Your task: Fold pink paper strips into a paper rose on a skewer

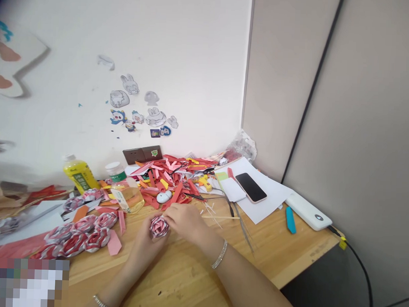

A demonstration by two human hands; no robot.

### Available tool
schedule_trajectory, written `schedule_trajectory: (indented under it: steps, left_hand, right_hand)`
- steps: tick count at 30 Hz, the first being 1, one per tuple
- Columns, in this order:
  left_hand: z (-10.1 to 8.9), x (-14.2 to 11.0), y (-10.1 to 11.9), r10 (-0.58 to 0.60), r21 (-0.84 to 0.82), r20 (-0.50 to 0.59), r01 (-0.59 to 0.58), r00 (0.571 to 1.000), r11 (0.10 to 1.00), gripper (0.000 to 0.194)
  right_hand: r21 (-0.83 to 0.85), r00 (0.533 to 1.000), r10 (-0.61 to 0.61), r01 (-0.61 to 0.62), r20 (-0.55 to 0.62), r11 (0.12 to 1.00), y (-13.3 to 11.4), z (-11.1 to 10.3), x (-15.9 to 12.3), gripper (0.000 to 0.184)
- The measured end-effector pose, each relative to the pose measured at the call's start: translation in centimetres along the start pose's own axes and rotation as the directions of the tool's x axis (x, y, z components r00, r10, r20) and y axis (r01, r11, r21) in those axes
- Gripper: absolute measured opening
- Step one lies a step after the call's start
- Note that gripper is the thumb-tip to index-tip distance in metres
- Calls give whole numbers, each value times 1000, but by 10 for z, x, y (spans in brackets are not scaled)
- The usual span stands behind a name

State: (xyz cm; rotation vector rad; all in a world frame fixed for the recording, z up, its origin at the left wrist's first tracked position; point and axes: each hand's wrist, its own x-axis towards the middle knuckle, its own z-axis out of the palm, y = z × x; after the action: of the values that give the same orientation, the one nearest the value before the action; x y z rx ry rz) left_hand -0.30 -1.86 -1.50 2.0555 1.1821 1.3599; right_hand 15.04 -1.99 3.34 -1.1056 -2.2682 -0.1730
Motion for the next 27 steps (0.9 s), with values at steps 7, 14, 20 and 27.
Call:
schedule_trajectory:
  steps: [7, 14, 20, 27]
  left_hand:
    - [-1, 1, 3, 11, 19, 3, -11, 1000, 1000, 35]
    - [1, -1, 1, 2, 17, 10, -2, 1000, 1000, 39]
    - [2, 0, 1, -16, -23, 29, 17, 999, 1000, 46]
    - [2, 1, -4, -28, -17, 28, 28, 999, 999, 50]
  right_hand:
    - [-23, 994, -104, 103, -31, 994, 3, 2, -2, 16]
    - [37, 998, -64, 64, 3, 997, 2, 2, -4, 15]
    - [84, 999, 32, -31, -7, 996, -1, 1, -3, 13]
    - [-36, 993, 65, -68, -94, 997, 1, 3, -4, 14]
